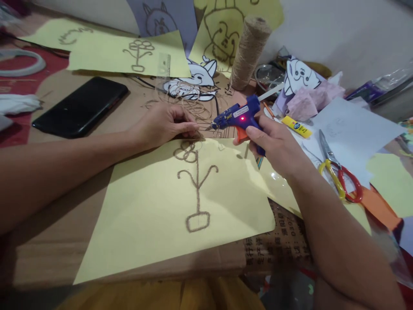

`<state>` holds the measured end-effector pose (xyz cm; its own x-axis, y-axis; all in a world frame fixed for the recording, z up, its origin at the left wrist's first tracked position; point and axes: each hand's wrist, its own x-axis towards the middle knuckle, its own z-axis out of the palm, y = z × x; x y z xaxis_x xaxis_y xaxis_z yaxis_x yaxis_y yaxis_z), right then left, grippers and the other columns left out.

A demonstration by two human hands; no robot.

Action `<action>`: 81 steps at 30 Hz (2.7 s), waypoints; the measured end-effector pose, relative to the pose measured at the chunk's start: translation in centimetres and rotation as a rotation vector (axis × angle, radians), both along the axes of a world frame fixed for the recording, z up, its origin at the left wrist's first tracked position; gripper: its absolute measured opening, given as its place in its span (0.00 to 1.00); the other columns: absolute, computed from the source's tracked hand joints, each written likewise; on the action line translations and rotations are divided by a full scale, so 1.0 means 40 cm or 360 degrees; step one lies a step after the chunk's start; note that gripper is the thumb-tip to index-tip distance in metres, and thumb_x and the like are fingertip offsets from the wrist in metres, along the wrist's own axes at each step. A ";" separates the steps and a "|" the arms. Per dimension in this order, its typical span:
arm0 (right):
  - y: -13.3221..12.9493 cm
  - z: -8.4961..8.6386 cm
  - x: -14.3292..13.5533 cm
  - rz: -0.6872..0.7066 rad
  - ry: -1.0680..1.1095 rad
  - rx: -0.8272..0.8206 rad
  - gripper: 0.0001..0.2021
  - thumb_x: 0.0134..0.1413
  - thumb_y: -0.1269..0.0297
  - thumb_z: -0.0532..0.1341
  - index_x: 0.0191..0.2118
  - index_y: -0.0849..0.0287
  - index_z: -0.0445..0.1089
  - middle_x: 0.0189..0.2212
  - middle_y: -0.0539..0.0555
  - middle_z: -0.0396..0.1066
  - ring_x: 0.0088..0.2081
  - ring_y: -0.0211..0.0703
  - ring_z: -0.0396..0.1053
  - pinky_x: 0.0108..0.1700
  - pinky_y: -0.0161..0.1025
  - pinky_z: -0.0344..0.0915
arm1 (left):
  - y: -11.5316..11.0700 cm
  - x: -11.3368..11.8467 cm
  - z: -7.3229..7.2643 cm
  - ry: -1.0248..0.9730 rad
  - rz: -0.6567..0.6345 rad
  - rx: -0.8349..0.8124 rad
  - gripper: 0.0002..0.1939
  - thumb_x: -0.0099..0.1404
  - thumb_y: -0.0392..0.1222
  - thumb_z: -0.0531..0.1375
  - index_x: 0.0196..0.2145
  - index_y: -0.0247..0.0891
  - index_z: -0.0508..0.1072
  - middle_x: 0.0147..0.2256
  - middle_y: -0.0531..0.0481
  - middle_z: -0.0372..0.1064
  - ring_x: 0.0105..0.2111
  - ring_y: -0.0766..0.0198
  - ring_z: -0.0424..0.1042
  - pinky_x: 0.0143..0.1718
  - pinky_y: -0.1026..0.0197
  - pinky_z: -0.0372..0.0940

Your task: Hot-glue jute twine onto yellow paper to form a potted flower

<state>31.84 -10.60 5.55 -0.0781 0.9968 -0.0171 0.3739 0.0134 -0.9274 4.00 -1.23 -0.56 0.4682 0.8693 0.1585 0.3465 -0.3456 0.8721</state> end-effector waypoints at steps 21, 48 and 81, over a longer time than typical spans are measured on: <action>0.111 -0.119 0.083 -0.0618 -0.0884 0.0441 0.07 0.60 0.60 0.67 0.33 0.54 0.71 0.32 0.55 0.73 0.37 0.49 0.71 0.45 0.51 0.69 | -0.004 -0.010 0.022 0.0065 -0.0209 0.0138 0.07 0.65 0.42 0.70 0.34 0.35 0.84 0.31 0.50 0.82 0.29 0.67 0.76 0.32 0.66 0.66; 0.048 -0.078 -0.214 -0.0005 -0.0608 0.0499 0.05 0.61 0.65 0.66 0.35 0.57 0.80 0.31 0.52 0.79 0.33 0.43 0.71 0.39 0.41 0.65 | -0.021 -0.015 0.024 0.0191 -0.0233 0.0566 0.21 0.79 0.46 0.50 0.37 0.38 0.80 0.33 0.48 0.79 0.33 0.63 0.75 0.38 0.62 0.65; 0.028 -0.128 -0.195 0.0118 -0.0817 0.0644 0.06 0.63 0.70 0.68 0.33 0.55 0.76 0.36 0.53 0.79 0.44 0.50 0.71 0.50 0.47 0.64 | 0.033 -0.063 0.020 0.0347 -0.0528 0.0643 0.09 0.59 0.36 0.62 0.36 0.38 0.82 0.37 0.49 0.81 0.37 0.64 0.76 0.40 0.64 0.66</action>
